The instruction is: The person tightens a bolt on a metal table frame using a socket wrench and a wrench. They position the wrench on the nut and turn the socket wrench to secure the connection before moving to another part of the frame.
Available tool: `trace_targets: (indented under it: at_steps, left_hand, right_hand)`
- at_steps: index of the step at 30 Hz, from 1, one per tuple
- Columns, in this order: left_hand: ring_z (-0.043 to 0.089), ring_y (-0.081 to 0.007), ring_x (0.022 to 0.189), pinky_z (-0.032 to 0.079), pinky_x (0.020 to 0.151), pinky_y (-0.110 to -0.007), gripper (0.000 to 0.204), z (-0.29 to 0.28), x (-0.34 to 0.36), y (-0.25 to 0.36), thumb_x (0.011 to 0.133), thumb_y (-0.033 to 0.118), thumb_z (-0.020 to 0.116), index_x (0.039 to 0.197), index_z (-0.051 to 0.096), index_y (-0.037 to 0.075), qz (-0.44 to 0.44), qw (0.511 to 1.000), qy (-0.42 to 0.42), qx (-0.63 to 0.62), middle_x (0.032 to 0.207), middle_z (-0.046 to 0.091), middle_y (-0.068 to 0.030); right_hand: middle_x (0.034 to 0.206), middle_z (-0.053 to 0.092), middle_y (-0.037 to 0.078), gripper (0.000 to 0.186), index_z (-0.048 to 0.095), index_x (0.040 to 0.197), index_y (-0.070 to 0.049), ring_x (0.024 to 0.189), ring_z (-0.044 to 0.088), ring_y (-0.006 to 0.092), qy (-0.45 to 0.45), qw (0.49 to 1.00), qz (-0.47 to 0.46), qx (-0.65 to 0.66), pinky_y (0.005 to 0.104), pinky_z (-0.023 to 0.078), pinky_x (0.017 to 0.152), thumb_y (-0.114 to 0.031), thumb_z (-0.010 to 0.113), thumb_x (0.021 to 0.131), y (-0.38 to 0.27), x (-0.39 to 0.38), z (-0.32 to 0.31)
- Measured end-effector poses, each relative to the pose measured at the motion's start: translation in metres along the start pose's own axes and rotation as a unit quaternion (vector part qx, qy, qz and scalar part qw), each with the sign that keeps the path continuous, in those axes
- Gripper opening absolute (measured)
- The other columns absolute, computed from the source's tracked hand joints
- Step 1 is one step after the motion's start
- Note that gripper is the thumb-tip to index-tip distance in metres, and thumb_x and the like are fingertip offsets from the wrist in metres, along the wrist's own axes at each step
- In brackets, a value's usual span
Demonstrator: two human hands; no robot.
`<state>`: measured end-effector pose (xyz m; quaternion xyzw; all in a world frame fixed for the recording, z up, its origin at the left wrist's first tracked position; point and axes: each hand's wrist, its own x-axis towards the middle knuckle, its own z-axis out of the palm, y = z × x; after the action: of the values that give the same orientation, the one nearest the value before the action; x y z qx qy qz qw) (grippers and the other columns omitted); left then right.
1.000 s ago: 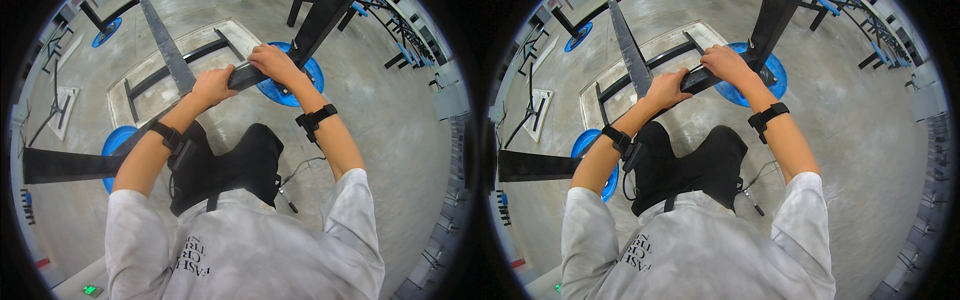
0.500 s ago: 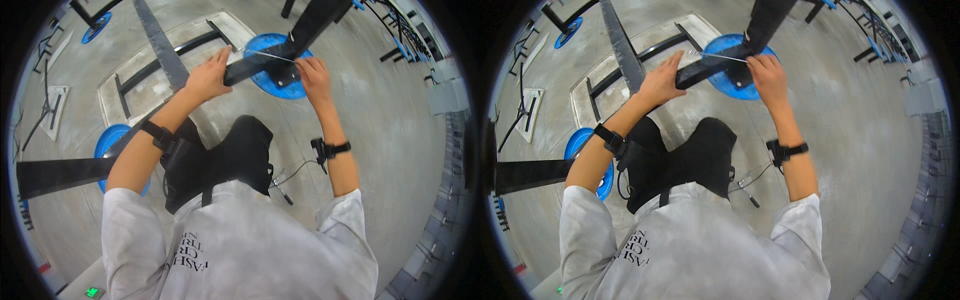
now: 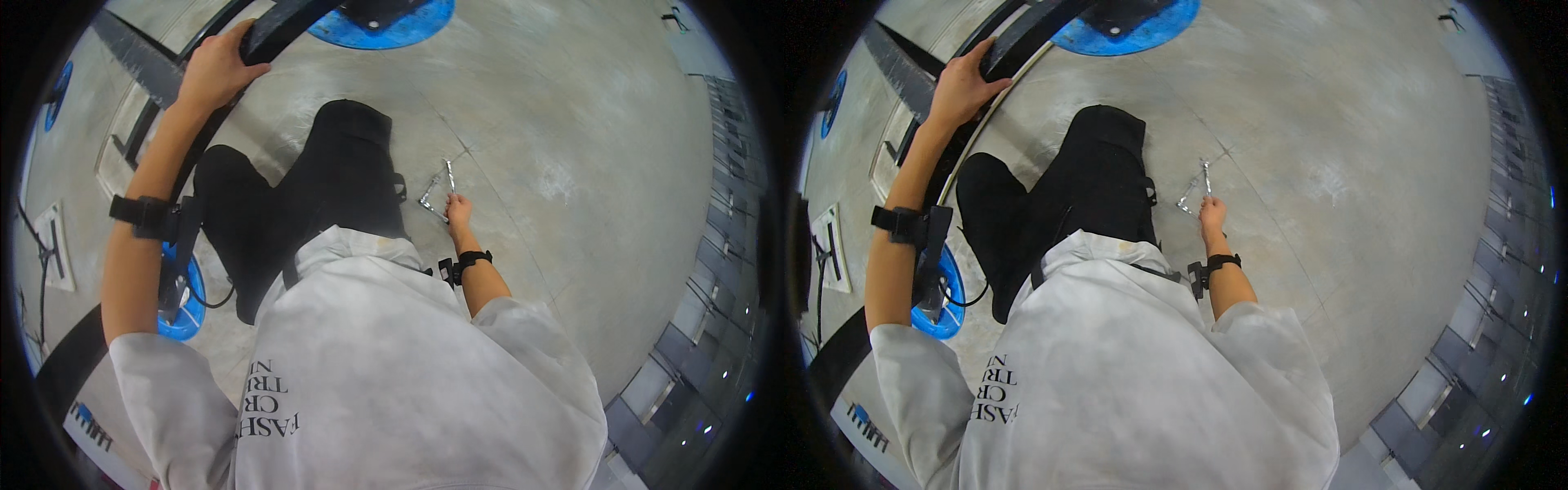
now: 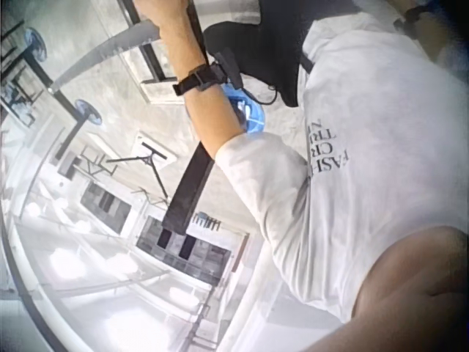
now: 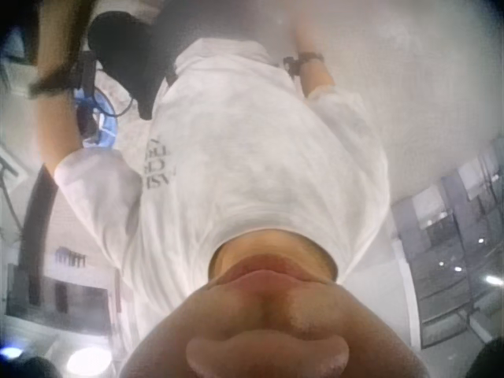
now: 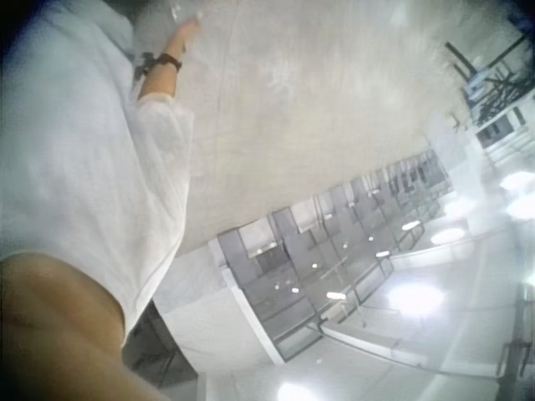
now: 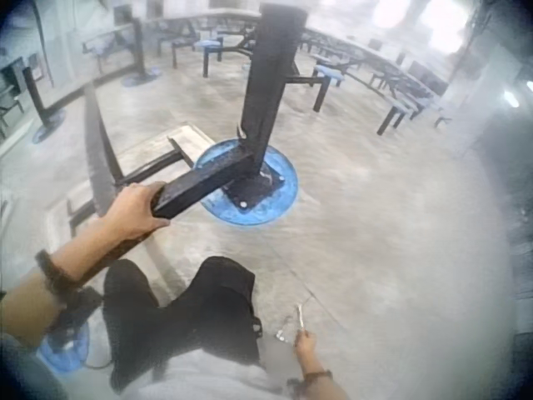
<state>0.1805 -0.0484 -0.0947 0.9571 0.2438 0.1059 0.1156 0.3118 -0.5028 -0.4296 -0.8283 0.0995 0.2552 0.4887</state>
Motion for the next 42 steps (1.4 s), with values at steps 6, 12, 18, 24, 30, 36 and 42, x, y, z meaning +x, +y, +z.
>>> trace_targets:
  at_steps: [6,12,18,24,30,36,42]
  left_hand:
    - [0.059,-0.0354,0.085,0.047,0.075,-0.041,0.060,0.010,-0.003,-0.002,0.064,0.024,0.074,0.118,0.053,0.008,0.036,0.998,0.044,-0.013,0.086,0.063,-0.0183]
    - [0.058,-0.0368,0.087,0.047,0.076,-0.043,0.057,0.015,-0.005,0.001,0.064,0.026,0.073,0.114,0.053,0.005,0.039,0.998,0.035,-0.025,0.088,0.062,-0.0206]
    - [0.058,-0.0388,0.086,0.047,0.074,-0.044,0.057,0.017,0.001,-0.007,0.063,0.023,0.075,0.111,0.054,0.002,0.029,0.999,0.028,-0.035,0.088,0.062,-0.0211]
    - [0.060,-0.0369,0.077,0.048,0.068,-0.044,0.034,0.017,0.000,-0.009,0.073,0.021,0.058,0.104,0.056,0.007,0.029,0.998,0.014,-0.050,0.082,0.063,-0.0177]
    - [0.061,-0.0370,0.075,0.048,0.067,-0.043,0.037,0.013,-0.003,-0.005,0.075,0.021,0.054,0.108,0.055,0.004,0.007,0.997,0.022,-0.067,0.080,0.064,-0.0186]
    - [0.061,-0.0339,0.080,0.048,0.068,-0.042,0.029,-0.008,-0.012,0.001,0.076,0.022,0.053,0.100,0.056,0.005,-0.013,0.994,-0.015,-0.111,0.085,0.063,-0.0160]
    - [0.053,-0.0362,0.102,0.043,0.085,-0.040,0.057,0.001,-0.013,-0.028,0.070,0.023,0.062,0.121,0.048,0.001,0.099,0.992,0.042,-0.069,0.106,0.057,-0.0226]
  right_hand:
    - [0.093,0.059,0.020,0.033,0.053,0.102,0.007,0.090,0.055,0.0363,0.014,0.964,-0.092,-0.249,0.0403,0.043,0.082,-0.013,0.060,0.077,-0.010,0.014,0.016]
    - [0.122,0.044,0.021,0.058,0.043,0.120,0.002,0.115,0.041,0.0366,-0.080,0.796,-0.578,-0.162,0.0423,0.032,0.098,-0.014,0.068,0.071,-0.261,-0.084,0.089]
    - [0.132,0.035,0.014,0.087,0.032,0.131,-0.006,0.125,0.032,0.0325,-0.121,0.590,-0.765,-0.228,0.0503,0.023,0.103,-0.031,0.078,0.061,-0.379,-0.139,0.163]
    - [0.139,0.025,0.018,0.105,0.024,0.134,-0.005,0.128,0.026,0.0372,-0.132,0.596,-0.781,-0.132,0.0564,0.022,0.101,-0.034,0.083,0.053,-0.357,-0.168,0.209]
    - [0.138,0.020,0.026,0.111,0.018,0.135,-0.001,0.126,0.026,0.0414,-0.093,0.703,-0.705,-0.032,0.0456,0.027,0.103,-0.019,0.086,0.050,-0.341,-0.188,0.234]
    - [0.138,0.019,0.026,0.110,0.018,0.136,0.000,0.127,0.027,0.0420,-0.122,0.697,-0.707,0.006,0.0441,0.030,0.102,-0.015,0.086,0.051,-0.345,-0.187,0.236]
    - [0.137,0.022,0.027,0.109,0.022,0.135,0.000,0.123,0.030,0.0445,-0.138,0.692,-0.708,0.016,0.0454,0.032,0.100,-0.017,0.086,0.049,-0.348,-0.190,0.237]
